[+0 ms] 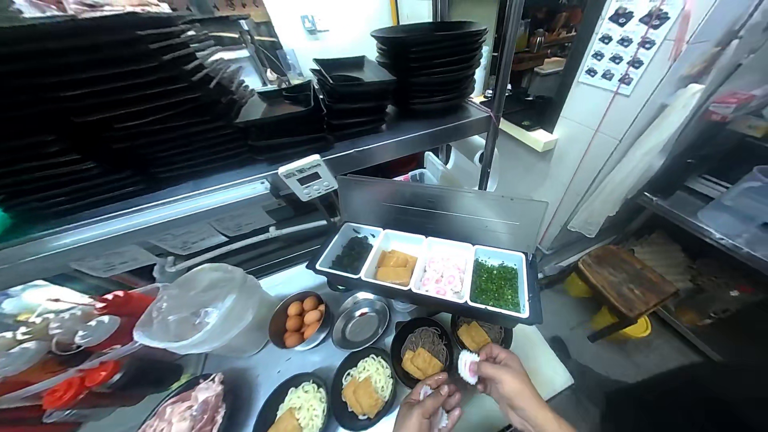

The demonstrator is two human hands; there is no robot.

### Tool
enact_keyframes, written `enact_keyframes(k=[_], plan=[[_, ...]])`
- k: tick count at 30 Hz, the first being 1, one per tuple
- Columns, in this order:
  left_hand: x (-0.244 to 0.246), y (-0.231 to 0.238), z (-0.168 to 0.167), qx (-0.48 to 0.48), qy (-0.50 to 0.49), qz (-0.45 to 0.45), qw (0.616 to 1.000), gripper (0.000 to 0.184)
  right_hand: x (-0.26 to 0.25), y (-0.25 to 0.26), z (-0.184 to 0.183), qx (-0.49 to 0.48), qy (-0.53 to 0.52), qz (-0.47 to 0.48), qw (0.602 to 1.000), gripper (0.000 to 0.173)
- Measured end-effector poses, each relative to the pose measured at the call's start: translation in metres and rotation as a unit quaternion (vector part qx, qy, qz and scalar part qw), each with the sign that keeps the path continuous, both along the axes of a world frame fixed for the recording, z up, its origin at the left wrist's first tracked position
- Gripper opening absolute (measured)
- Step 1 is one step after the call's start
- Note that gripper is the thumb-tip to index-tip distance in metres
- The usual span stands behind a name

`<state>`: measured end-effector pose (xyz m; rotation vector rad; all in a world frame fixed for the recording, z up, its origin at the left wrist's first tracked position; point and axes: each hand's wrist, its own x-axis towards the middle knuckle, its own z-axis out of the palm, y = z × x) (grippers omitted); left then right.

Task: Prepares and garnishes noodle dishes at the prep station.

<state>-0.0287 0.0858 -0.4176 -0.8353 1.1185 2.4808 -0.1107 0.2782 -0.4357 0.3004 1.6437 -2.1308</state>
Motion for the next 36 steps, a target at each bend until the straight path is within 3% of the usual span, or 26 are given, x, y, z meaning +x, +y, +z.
enact_keyframes(k=[3,6,9,12,14,18,20,25,30,36], plan=[[-0.002,-0.004,-0.003,0.049,-0.016,0.015,0.999,0.032,-0.027,0.023,-0.012,0.091,0.001,-0.058,0.994,0.031],[-0.002,-0.006,-0.004,0.109,-0.017,0.012,0.994,0.039,-0.042,0.053,-0.037,0.296,0.043,-0.055,0.952,0.053],[-0.002,-0.007,-0.002,0.149,-0.008,-0.009,0.989,0.052,-0.021,0.063,-0.030,0.417,0.122,-0.011,0.901,0.043],[-0.003,-0.007,-0.003,0.174,0.011,-0.046,0.984,0.067,0.016,0.050,-0.009,0.343,0.228,0.069,0.909,0.025],[-0.005,-0.004,0.003,0.174,0.025,-0.075,0.982,0.073,0.033,0.031,0.007,0.265,0.303,0.135,0.906,0.021],[-0.004,0.001,0.014,0.156,0.063,-0.138,0.976,0.079,0.039,0.000,0.026,0.357,0.371,0.261,0.817,0.051],[-0.003,0.000,0.009,0.147,0.079,-0.155,0.974,0.080,0.035,-0.006,0.026,0.386,0.362,0.284,0.800,0.051],[0.000,-0.004,0.009,0.164,0.083,-0.136,0.974,0.069,0.030,-0.009,0.029,0.334,0.312,0.279,0.845,0.040],[0.002,-0.008,0.002,0.117,0.096,-0.166,0.974,0.071,0.024,-0.013,0.022,0.281,0.262,0.308,0.870,0.041],[0.004,-0.013,0.000,0.067,0.087,-0.184,0.977,0.060,0.009,-0.017,0.033,0.227,0.157,0.344,0.898,0.018]])
